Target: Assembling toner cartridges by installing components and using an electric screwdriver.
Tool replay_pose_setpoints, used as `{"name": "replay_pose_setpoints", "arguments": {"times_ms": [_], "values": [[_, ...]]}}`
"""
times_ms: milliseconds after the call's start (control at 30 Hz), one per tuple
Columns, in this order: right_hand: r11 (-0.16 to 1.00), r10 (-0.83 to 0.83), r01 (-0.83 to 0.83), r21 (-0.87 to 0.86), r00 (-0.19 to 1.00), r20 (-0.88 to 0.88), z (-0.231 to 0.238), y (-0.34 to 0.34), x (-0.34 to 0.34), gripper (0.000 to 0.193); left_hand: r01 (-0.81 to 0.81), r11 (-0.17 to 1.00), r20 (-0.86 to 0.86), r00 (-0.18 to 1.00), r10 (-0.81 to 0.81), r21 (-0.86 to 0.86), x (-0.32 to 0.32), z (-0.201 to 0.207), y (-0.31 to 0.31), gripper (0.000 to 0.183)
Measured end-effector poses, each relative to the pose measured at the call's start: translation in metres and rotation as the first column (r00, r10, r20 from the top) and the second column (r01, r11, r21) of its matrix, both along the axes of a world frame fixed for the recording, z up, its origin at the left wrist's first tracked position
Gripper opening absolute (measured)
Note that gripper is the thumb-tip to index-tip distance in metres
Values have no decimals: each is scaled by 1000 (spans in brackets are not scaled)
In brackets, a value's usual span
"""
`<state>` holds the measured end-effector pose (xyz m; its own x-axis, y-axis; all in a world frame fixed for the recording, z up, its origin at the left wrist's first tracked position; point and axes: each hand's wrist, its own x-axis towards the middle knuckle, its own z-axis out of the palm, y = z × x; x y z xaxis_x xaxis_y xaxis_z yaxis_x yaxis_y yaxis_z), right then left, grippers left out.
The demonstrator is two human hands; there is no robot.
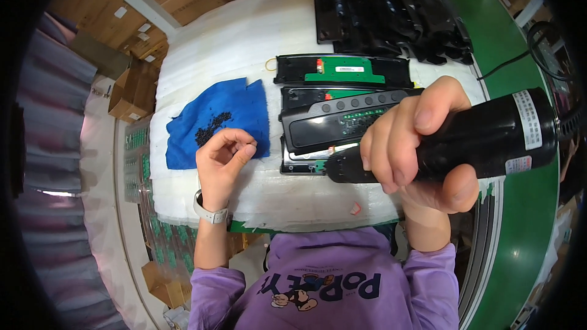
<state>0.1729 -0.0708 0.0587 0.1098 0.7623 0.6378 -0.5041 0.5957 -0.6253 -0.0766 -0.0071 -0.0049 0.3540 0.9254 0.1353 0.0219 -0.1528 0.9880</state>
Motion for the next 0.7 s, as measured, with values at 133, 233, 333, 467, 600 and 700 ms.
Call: {"name": "replay_pose_setpoints", "arguments": {"times_ms": [133, 233, 333, 467, 600, 700], "values": [[996, 14, -6, 86, 995, -96, 4, -2, 3, 40, 80, 989, 168, 984, -58, -127, 18, 9, -12, 13], [997, 3, 11, 71, 982, -187, 5, -6, 6, 38, 141, 982, 199, 973, -114, -128, 28, 11, -18, 14], [982, 106, -80, 172, 984, -145, 1, -5, 15, 49, 180, 971, 218, 965, -143, -160, 34, 8, -23, 13], [984, 75, -40, 172, 977, -199, 1, -9, 16, 50, 276, 929, 300, 933, -198, -246, 45, 7, -32, 11], [992, -3, 35, 120, 965, -261, 3, -10, 10, 38, 308, 930, 308, 921, -238, -201, 52, 4, -36, 13], [994, -17, 43, 101, 970, -243, 2, -11, 9, 38, 312, 929, 258, 931, -257, -201, 52, 5, -36, 13]]}}
